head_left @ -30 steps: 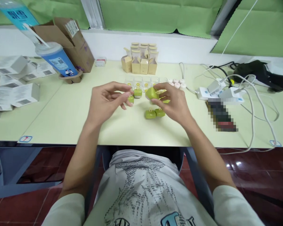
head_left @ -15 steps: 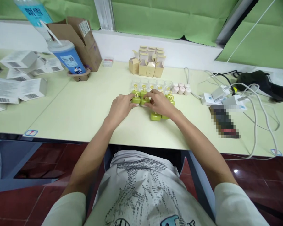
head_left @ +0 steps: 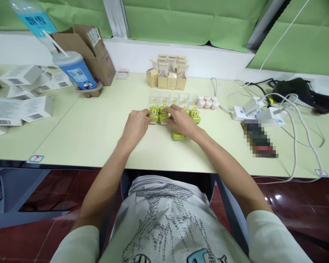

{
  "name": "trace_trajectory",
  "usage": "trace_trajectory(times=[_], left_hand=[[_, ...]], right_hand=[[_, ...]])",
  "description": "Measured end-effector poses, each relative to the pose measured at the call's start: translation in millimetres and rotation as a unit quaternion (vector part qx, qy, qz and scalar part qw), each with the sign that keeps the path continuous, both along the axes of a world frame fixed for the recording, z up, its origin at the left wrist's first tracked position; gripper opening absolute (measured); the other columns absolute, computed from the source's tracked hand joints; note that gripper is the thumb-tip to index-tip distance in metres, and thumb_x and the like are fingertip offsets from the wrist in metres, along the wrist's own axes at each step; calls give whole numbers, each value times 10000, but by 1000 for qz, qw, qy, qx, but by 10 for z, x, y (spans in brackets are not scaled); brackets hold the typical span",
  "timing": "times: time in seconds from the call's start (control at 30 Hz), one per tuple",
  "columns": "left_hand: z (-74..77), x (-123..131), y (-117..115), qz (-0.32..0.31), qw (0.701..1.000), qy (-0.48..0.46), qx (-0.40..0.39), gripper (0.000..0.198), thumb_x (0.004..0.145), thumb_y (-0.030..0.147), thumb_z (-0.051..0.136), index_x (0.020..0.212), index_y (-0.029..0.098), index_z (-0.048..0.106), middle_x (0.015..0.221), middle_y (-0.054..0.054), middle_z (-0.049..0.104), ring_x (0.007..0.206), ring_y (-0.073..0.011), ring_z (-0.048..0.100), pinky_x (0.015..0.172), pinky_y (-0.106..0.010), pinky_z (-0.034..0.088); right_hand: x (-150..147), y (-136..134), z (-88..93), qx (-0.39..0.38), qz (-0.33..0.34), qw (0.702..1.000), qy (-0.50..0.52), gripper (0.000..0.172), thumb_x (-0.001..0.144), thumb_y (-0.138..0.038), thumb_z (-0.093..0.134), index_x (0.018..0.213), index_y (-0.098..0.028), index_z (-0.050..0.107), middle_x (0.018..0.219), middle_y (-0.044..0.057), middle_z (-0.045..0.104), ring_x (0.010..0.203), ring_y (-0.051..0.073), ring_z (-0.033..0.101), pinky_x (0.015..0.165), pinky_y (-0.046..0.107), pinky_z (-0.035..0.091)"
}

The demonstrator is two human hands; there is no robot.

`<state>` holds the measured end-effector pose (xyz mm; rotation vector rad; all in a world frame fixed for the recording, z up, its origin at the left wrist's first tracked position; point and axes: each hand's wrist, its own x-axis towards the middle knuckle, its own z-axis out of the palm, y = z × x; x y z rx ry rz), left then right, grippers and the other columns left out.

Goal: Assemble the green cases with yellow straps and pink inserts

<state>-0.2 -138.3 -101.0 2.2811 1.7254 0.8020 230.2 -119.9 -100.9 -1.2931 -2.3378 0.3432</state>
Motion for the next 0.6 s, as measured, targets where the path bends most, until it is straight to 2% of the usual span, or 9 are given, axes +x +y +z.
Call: trace_trajectory(times=[0.13,0.3,0.43,0.6], left_hand=[[-52,-20,24,-11,1000,-15,-7,214,1060,391,659,1140,228,770,1056,-131,854,1060,-352,783,1037,-492,604],[-37,11,14,0,1000,16,-13,118,1042,288,671,1121,224,732,1105,-139,839,1046,-341,763,1036,-486,585],[-12,44,0,-11,998,51,-19,170,1013,211,698,1177,169,709,1175,-172,820,1053,-338,759,992,-458,583],[0,66,-15,-14,997,72,-16,100,1042,193,668,1139,176,683,1154,-165,795,1044,-334,743,964,-454,575]], right_hand=[[3,-8,-22,-5,-1,1000,28,495,1027,-116,653,1521,-150,661,1360,205,721,1059,293,739,992,433,589],[-3,-18,-19,-7,-6,1000,19,410,1028,-126,678,1434,-122,735,1310,209,723,1031,288,748,987,412,587],[-28,-47,17,3,-15,1000,-3,448,1024,-112,694,1468,-151,737,1253,175,755,983,279,745,980,401,567],[-55,-71,37,6,-20,999,-42,266,1042,-105,646,1218,-148,841,1168,151,772,940,259,731,921,373,551]])
